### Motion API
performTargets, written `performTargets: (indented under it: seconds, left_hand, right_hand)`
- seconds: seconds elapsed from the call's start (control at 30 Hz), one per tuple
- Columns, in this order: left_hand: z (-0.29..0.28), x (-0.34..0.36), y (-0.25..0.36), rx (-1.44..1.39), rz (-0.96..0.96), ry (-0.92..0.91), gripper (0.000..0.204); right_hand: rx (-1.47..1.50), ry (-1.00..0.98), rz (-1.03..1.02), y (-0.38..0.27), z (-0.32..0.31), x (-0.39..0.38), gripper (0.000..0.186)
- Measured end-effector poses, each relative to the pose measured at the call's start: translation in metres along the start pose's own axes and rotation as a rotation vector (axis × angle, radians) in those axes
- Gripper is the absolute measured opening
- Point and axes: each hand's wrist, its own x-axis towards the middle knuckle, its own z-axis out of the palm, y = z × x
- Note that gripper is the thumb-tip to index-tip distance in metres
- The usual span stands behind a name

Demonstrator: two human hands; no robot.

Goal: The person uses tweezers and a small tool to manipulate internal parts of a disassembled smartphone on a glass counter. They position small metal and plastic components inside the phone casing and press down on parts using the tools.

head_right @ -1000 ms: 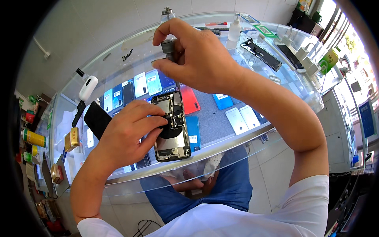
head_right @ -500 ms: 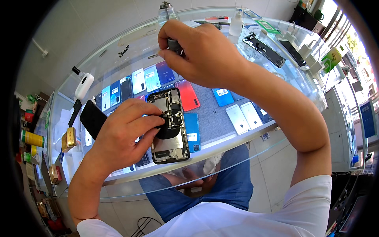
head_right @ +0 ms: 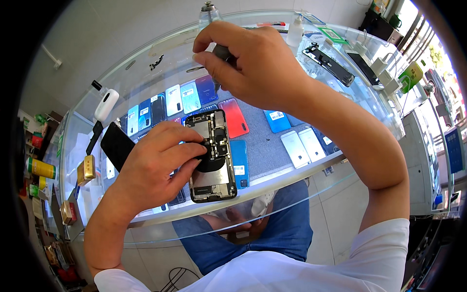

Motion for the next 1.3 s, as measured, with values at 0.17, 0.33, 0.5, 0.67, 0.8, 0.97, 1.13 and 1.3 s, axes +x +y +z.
performTargets:
  seconds: [0.17,0.33,0.5,0.67,0.8,0.97,1.13,1.3]
  left_hand:
    - [0.000,0.000,0.002,0.007,-0.024,-0.009,0.025]
    - [0.001,0.000,0.001,0.012,-0.017,-0.008,0.025]
    - [0.000,0.000,0.001,0.015,-0.016,-0.009,0.025]
    - [0.000,0.001,0.001,0.016,-0.006,-0.005,0.025]
    - [0.000,0.001,0.002,0.027,-0.001,-0.009,0.025]
    - [-0.002,0.000,0.000,0.020,0.003,-0.025,0.023]
    - [-0.001,0.002,-0.002,0.032,0.024,-0.010,0.021]
    - [0.001,0.002,-0.005,0.013,0.040,0.012,0.018]
  right_hand:
    - [0.046,0.013,-0.051,-0.001,0.007,-0.003,0.016]
    - [0.047,-0.006,-0.016,0.002,0.010,-0.004,0.019]
    - [0.026,-0.020,-0.016,0.002,0.011,-0.003,0.018]
    - [-0.075,-0.016,-0.183,0.003,0.009,-0.002,0.012]
    - [-0.182,-0.106,-0.252,-0.003,0.002,0.004,0.015]
    - [0.100,-0.182,-0.211,-0.008,-0.001,0.007,0.020]
    - [-0.110,-0.188,-0.146,-0.008,0.000,0.006,0.037]
    - [0.030,-0.134,-0.199,-0.008,0.001,0.007,0.028]
